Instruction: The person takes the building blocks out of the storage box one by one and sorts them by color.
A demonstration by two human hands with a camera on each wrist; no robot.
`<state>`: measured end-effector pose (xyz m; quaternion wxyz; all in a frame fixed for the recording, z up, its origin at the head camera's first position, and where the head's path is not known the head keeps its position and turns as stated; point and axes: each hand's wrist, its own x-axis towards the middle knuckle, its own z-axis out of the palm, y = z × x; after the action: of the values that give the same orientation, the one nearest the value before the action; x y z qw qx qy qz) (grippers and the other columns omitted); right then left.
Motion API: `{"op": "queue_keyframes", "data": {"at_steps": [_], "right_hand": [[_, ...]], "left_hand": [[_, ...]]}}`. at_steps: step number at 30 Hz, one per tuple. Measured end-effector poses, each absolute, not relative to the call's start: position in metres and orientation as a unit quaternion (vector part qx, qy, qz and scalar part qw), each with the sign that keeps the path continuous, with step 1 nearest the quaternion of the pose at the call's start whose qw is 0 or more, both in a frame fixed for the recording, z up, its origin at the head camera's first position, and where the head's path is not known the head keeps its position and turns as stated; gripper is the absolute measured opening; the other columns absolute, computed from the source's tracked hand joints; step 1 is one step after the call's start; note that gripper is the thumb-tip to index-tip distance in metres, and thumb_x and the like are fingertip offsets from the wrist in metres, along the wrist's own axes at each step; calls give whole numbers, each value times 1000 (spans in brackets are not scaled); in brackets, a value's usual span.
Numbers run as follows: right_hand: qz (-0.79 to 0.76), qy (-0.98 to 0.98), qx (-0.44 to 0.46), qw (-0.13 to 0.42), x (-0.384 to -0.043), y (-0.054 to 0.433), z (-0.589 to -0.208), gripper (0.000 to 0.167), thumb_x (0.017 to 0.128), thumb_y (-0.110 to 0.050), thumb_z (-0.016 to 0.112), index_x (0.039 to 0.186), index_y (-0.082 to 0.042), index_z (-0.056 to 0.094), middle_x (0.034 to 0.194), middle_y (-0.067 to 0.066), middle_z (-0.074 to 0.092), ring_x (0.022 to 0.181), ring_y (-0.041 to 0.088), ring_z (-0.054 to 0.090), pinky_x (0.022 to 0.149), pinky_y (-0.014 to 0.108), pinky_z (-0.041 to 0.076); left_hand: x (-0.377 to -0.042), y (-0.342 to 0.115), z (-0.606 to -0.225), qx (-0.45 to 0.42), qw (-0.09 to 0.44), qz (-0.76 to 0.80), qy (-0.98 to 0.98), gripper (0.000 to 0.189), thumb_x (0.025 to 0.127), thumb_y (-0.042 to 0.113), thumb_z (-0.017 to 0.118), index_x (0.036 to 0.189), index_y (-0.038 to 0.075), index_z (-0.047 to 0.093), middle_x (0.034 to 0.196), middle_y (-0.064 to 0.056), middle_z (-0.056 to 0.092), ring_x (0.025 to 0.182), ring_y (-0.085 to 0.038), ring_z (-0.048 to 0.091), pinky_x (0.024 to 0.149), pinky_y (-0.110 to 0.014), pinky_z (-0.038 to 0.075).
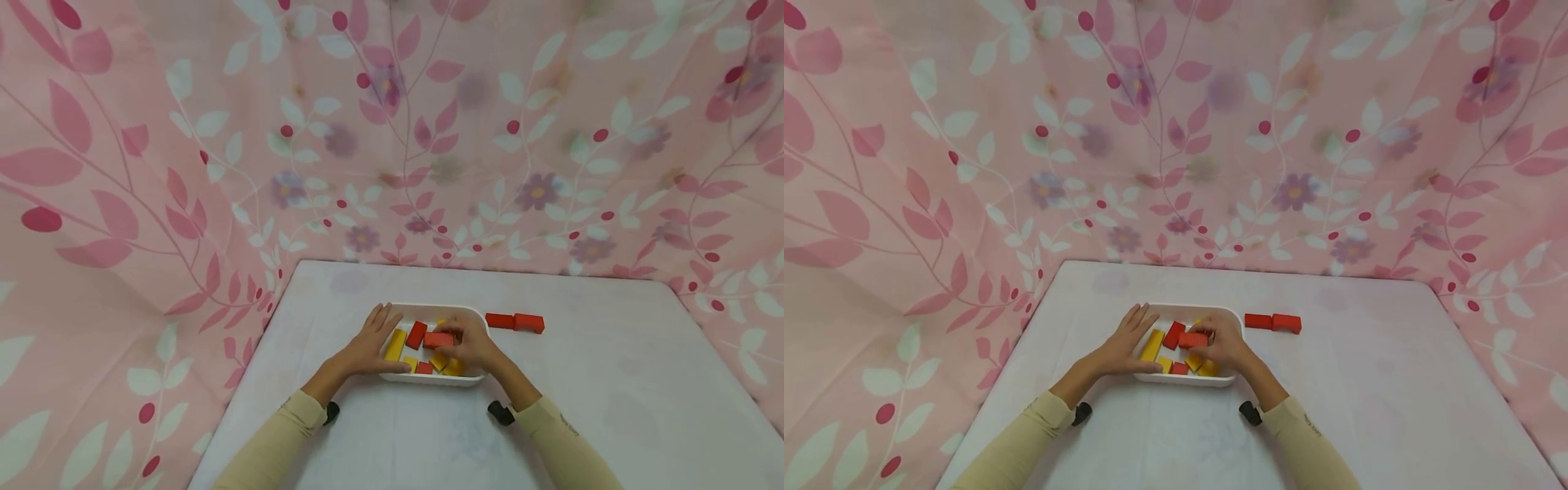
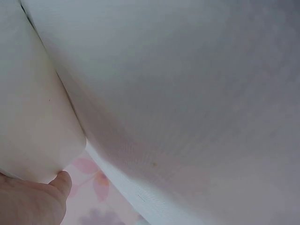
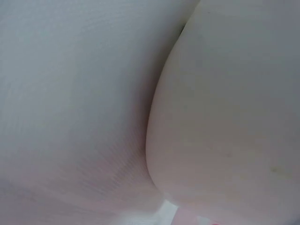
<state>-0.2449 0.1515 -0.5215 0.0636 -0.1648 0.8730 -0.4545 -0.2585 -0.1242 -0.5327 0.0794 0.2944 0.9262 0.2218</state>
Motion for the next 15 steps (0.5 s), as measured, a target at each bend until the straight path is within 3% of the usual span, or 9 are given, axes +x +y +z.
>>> {"op": "queue_keyframes", "data": {"at_steps": [5,15], "right_hand": [[-452,874,-159,76,-243,151,-522,32,80,-21,83,110,-22,73,112,0,61,105,21,51,91,41,55],[-455,869,-184,64,-245,154,-518,34,82,-19,82,114,-19,72,105,0,61,90,20,52,72,22,52]], "left_hand": [[-256,-125,-533,292,83,222,926,113,72,73,69,159,21,18,168,-12,3,154,-33,-2,116,-63,25],[-261,-126,-535,301,73,224,924,113,73,74,68,159,22,18,168,-13,4,154,-34,-1,115,-63,28]]}}
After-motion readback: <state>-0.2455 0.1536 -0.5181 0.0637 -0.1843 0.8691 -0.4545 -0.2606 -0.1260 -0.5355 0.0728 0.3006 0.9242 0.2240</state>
